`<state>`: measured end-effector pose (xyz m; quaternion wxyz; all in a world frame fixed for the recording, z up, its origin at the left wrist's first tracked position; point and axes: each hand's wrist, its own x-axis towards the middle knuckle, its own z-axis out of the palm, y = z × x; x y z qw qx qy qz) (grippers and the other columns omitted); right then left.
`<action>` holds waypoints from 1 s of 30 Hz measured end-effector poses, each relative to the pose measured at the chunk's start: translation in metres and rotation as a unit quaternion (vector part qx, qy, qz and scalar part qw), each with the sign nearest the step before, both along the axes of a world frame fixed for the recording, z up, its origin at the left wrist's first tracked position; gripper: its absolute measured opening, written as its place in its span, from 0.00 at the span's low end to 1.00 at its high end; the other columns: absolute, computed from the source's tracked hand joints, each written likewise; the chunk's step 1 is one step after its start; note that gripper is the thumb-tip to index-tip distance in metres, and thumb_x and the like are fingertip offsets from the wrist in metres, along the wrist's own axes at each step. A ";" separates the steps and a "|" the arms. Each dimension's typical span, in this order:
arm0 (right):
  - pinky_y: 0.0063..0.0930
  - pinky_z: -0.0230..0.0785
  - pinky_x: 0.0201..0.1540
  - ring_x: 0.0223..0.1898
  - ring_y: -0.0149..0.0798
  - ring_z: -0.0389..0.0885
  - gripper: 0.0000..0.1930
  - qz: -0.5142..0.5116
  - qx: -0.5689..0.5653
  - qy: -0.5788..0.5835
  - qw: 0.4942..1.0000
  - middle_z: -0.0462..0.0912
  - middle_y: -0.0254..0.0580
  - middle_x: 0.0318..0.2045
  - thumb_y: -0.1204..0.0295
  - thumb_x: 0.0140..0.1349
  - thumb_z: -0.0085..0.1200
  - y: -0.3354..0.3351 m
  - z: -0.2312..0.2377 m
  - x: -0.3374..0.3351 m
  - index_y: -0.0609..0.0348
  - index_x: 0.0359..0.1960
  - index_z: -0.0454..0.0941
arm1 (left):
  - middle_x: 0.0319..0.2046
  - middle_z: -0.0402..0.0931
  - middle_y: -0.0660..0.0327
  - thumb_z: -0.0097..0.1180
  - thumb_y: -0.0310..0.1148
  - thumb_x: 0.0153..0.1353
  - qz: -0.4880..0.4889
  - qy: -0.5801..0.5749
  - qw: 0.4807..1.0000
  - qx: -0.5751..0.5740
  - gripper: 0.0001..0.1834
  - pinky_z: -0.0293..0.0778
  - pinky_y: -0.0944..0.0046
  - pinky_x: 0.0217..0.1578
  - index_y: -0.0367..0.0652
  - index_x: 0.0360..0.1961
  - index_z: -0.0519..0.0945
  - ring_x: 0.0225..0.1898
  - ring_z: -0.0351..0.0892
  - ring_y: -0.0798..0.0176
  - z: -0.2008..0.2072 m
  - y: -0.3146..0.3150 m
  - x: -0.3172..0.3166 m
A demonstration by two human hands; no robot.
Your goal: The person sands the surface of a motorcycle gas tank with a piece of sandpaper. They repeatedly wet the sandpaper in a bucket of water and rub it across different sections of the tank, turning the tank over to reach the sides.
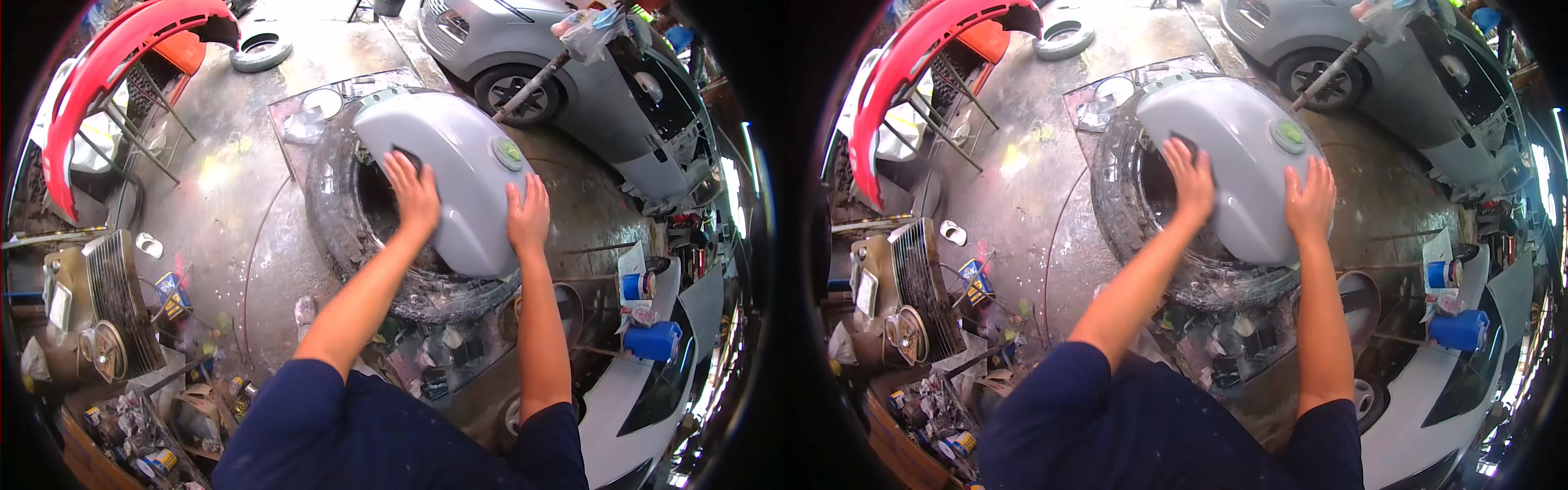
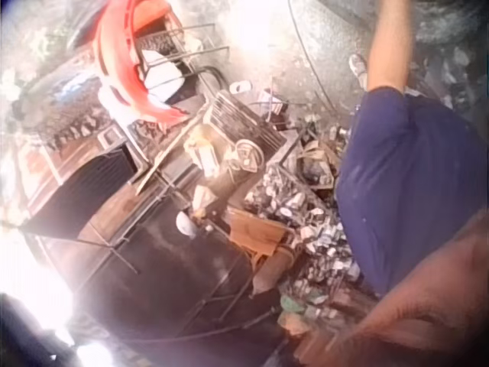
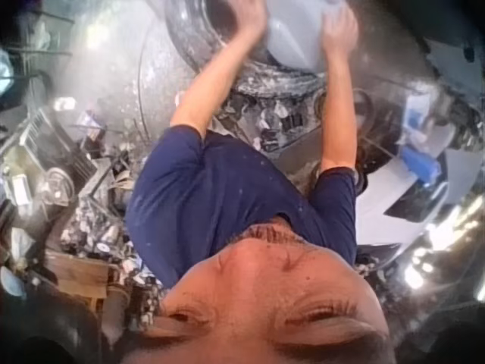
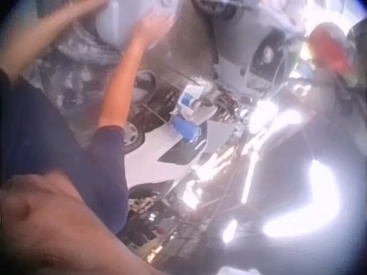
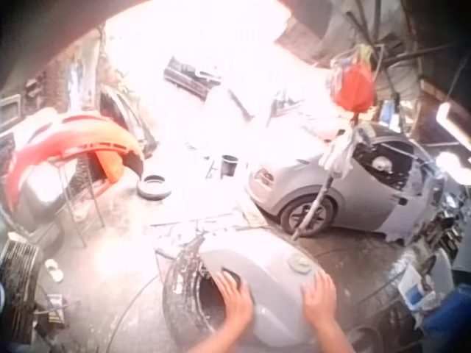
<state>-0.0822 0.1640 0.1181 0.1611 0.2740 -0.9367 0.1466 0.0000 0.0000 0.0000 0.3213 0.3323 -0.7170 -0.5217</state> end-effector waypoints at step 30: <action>0.50 0.49 0.72 0.70 0.57 0.61 0.32 0.012 -0.039 0.006 0.999 0.68 0.58 0.67 0.50 0.70 0.48 0.004 -0.004 -0.008 0.62 0.66 0.69 | 0.74 0.39 0.32 0.38 0.50 0.75 -0.095 0.010 0.966 -0.239 0.43 0.32 0.44 0.75 0.20 0.72 0.45 0.77 0.32 0.33 0.052 0.015 -0.002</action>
